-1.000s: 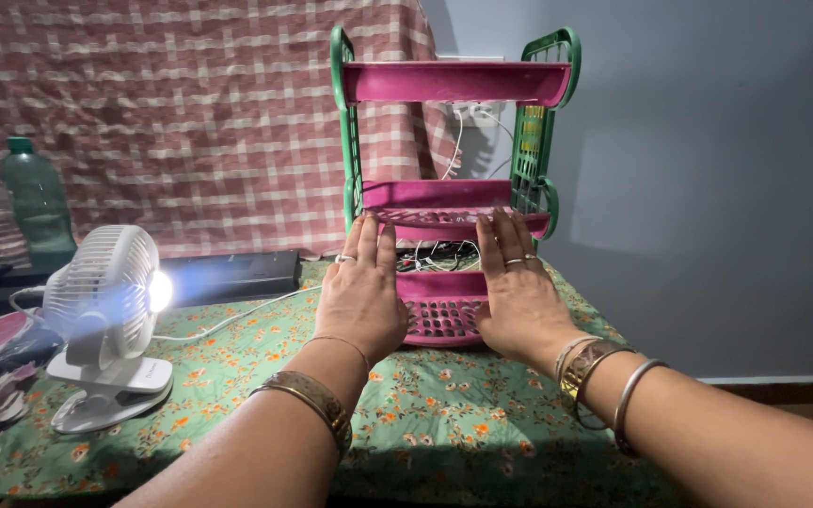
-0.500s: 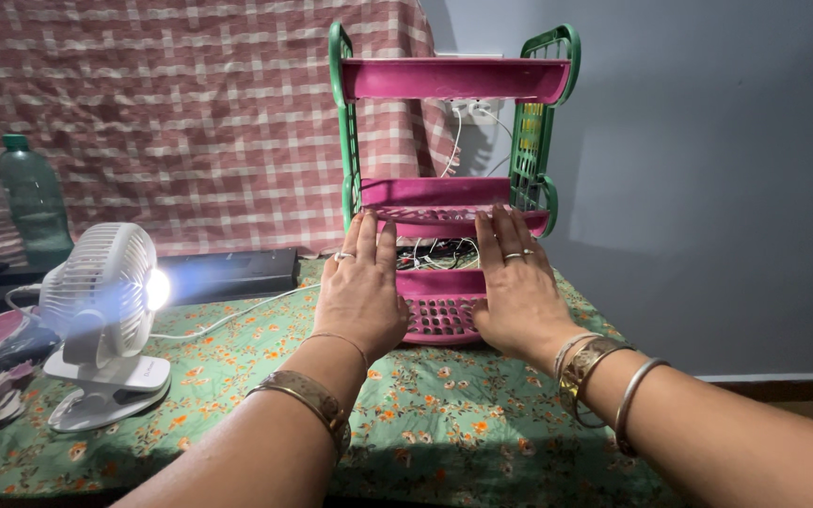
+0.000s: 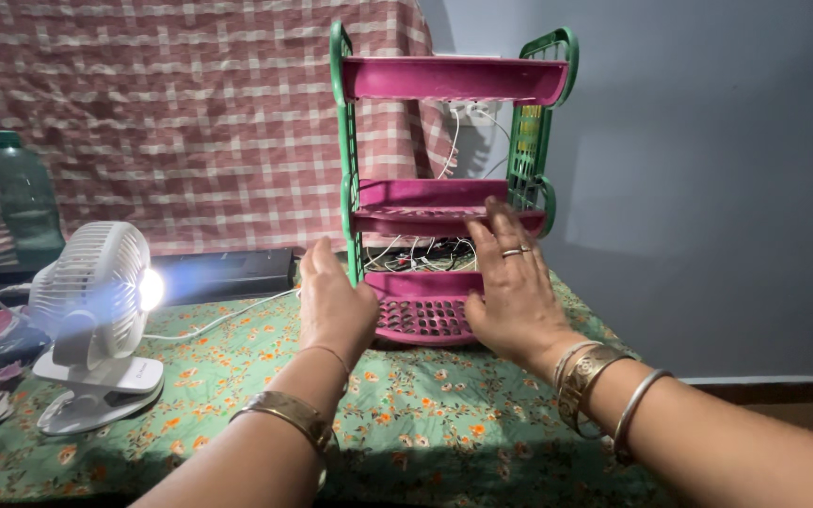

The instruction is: The person assembles a small plastic storage rack by connecting pink trays with green side panels. They repeatedly attach and detach components, aligning slots and snapping pieces together on a table.

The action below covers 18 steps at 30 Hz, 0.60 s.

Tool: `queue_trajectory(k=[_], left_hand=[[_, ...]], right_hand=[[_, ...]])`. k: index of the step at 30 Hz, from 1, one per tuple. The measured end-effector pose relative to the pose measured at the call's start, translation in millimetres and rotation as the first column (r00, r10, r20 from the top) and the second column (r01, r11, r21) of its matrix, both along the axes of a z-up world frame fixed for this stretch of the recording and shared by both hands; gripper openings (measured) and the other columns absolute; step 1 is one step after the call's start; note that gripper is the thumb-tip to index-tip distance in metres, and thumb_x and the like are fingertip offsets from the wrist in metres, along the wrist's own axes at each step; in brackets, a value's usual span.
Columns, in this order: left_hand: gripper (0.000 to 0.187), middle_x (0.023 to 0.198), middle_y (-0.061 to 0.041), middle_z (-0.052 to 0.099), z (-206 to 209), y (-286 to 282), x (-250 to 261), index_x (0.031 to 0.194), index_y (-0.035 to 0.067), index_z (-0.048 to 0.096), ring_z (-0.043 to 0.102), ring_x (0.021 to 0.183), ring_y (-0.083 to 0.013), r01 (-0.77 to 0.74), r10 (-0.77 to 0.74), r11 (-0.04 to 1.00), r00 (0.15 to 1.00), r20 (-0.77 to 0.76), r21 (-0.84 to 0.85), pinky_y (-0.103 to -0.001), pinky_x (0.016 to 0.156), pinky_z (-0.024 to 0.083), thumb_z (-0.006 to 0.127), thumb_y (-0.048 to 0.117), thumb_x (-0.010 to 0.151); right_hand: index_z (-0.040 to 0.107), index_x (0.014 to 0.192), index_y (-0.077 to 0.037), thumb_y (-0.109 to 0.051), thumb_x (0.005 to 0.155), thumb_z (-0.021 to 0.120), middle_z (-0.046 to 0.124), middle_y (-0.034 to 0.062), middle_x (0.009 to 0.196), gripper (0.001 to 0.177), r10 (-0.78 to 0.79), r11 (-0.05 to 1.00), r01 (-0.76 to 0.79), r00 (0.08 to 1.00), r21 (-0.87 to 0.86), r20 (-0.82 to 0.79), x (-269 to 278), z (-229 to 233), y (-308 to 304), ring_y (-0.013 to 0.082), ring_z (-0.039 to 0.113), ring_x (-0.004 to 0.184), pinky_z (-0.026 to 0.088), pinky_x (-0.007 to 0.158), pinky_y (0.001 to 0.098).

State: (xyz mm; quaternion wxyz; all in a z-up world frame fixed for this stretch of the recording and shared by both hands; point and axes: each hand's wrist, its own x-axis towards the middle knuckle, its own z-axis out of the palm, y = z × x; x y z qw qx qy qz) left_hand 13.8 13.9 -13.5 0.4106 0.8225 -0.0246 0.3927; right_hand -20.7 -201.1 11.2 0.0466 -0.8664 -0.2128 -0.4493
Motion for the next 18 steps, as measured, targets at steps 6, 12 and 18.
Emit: queue_trajectory(k=[6,12,18], left_hand=[[0.064,0.140,-0.024,0.056,-24,16,42,0.144,0.003,0.046,0.052,0.133,-0.0387,-0.020,0.013,0.999,0.972,-0.236,-0.030,-0.045,0.110,0.043,0.064,0.011,0.082],[0.062,0.132,-0.016,0.067,-47,21,71,0.139,0.007,0.057,0.062,0.124,-0.0341,0.052,-0.061,0.998,0.955,-0.291,-0.039,-0.042,0.106,0.048,0.065,0.010,0.078],[0.061,0.125,-0.024,0.067,-68,18,90,0.140,0.005,0.057,0.062,0.120,-0.0392,-0.011,0.010,1.000,0.915,-0.403,0.000,-0.044,0.102,0.049,0.069,0.014,0.080]], right_hand=[[0.056,0.134,-0.001,-0.006,0.078,0.065,0.049,0.0222,0.146,0.057,0.192,0.978,-0.194,0.981,0.080,0.034,-1,1,7,0.0377,0.046,0.138,0.035,0.117,0.0453],[0.062,0.126,-0.001,-0.006,0.079,0.064,0.055,0.0201,0.137,0.047,0.237,0.969,-0.240,0.970,0.061,0.051,-2,4,10,0.0366,0.054,0.128,0.043,0.111,0.0452],[0.066,0.122,-0.002,-0.012,0.084,0.065,0.065,0.0132,0.125,0.040,0.266,0.964,-0.258,0.939,0.063,-0.218,6,-5,8,0.0303,0.066,0.112,0.050,0.102,0.0404]])
